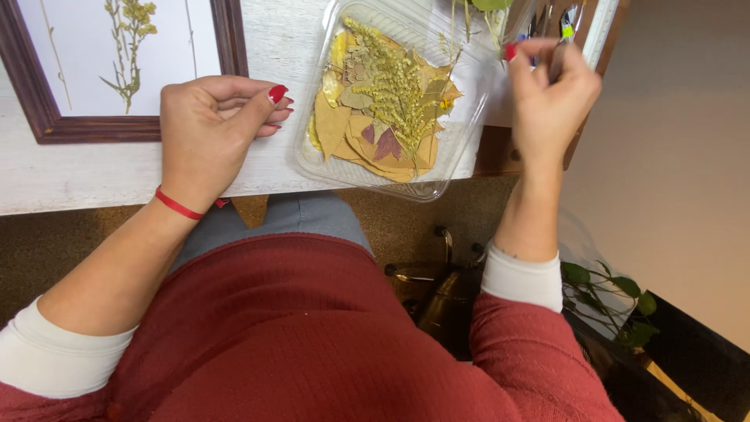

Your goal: Arrange dried flowers and leaves into a decorative wooden picture frame using tweezers.

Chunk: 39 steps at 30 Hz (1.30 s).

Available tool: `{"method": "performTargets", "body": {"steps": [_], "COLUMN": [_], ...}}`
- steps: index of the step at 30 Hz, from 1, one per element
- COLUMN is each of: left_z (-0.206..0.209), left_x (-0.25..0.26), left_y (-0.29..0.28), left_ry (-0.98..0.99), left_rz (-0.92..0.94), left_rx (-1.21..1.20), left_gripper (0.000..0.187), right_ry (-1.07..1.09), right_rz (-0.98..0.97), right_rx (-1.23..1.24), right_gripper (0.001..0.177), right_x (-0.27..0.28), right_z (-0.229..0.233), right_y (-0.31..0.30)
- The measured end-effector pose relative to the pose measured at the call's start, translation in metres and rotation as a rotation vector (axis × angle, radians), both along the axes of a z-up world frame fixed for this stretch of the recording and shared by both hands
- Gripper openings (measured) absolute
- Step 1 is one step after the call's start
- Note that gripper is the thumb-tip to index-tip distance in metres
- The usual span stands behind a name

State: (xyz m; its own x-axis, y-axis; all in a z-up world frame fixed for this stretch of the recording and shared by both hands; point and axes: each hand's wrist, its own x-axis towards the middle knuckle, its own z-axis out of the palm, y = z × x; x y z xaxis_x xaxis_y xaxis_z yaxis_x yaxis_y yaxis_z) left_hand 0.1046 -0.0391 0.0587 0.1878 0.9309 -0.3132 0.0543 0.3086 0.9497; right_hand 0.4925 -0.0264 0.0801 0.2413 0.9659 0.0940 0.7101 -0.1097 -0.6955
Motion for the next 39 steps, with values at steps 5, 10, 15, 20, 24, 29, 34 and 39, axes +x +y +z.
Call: {"method": "performTargets", "body": {"steps": [5, 10, 15, 20, 24, 29, 34, 39], "left_z": [-0.005, -0.003, -0.004, -0.001, 0.003, 0.003, 0.005, 0.006], "left_x": [0.003, 0.003, -0.002, -0.008, -0.010, -0.013, -0.013, -0.008], "left_y": [-0.003, -0.004, -0.005, -0.007, -0.007, -0.008, -0.008, -0.005], "left_ry": [-0.044, -0.073, -0.084, -0.075, -0.044, -0.072, -0.120, -0.129], "left_rz": [0.011, 0.025, 0.047, 0.061, 0.067, 0.092, 0.089, 0.067], "left_rx": [-0.044, -0.064, -0.055, -0.056, -0.067, -0.086, -0.088, -0.083], "left_gripper": [0.015, 0.015, 0.014, 0.014, 0.014, 0.015, 0.015, 0.016], "right_ry": [-0.010, -0.087, -0.362, -0.452, -0.462, -0.375, 0.008, 0.832], "right_rz": [0.180, 0.422, 0.656, 0.653, 0.586, 0.508, 0.218, -0.113], "right_rx": [-0.132, -0.011, 0.149, 0.172, 0.189, 0.199, -0.098, -0.570], "right_gripper": [0.007, 0.009, 0.024, 0.034, 0.022, 0.010, 0.012, 0.012], "right_x": [-0.076, -0.120, -0.144, -0.160, -0.158, -0.160, -0.155, -0.141], "right_z": [0.003, -0.015, -0.016, -0.018, -0.038, -0.036, -0.042, -0.017], "right_y": [-0.032, -0.040, -0.034, -0.030, -0.030, -0.030, -0.034, -0.014]}}
